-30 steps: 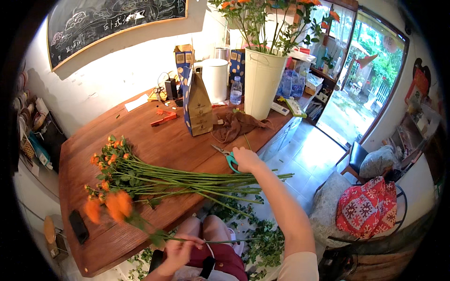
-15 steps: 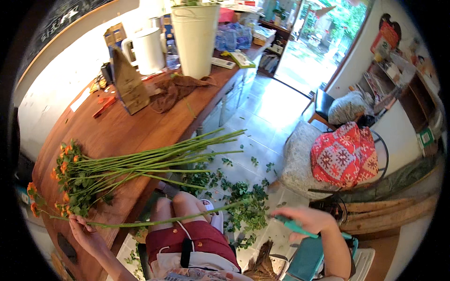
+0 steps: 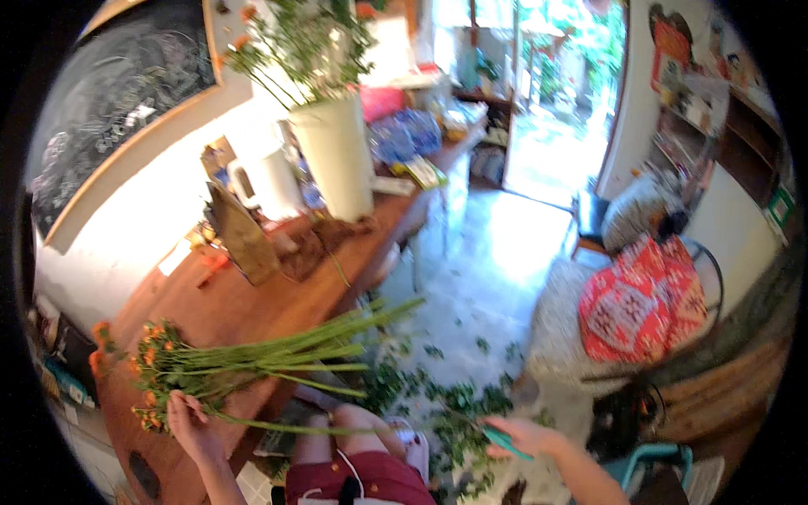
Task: The person trims the stems of orange roses with shears and places them into a white vase on a wooden table.
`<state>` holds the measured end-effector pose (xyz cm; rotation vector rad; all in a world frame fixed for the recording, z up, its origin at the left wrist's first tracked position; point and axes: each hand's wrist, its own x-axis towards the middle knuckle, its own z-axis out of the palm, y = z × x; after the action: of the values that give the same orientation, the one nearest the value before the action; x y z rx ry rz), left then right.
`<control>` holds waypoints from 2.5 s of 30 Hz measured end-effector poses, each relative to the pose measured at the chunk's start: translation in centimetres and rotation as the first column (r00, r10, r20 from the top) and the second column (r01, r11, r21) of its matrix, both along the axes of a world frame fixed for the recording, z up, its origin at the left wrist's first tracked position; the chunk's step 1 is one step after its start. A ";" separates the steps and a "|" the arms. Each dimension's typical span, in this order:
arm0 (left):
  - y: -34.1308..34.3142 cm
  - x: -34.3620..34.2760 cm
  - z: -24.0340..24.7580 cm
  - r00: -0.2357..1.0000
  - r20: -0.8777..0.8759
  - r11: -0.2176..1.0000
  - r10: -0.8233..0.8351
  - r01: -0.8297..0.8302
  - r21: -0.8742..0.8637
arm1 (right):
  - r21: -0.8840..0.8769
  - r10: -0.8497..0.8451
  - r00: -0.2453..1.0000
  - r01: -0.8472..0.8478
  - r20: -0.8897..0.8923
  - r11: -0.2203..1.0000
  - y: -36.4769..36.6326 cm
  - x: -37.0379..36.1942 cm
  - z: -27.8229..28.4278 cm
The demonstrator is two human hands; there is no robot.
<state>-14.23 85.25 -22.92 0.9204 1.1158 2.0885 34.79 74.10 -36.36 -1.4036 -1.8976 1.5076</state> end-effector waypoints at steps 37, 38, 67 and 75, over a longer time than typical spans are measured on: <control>2.5 0.3 -1.0 0.985 0.083 0.988 -0.151 0.149 0.032 | -0.036 -0.119 0.983 0.115 -0.138 0.993 0.0 -0.1 4.7; 2.3 0.3 -1.0 0.987 0.083 0.991 -0.135 0.135 0.004 | -0.031 -0.128 0.986 0.125 -0.108 0.992 0.1 -0.1 4.7; 0.5 -0.6 4.5 0.934 -0.172 0.948 -0.312 0.317 0.001 | 0.689 0.201 0.863 -0.493 0.463 0.531 37.8 -26.6 10.6; 11.6 8.7 11.8 0.547 -0.515 0.699 -0.660 0.697 -0.156 | 0.708 0.465 0.875 -0.413 0.135 0.573 25.6 -21.0 23.3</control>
<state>-5.58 96.83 -11.10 1.7289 0.7246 1.2284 13.78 99.67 -13.10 -0.5177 -2.5137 0.7360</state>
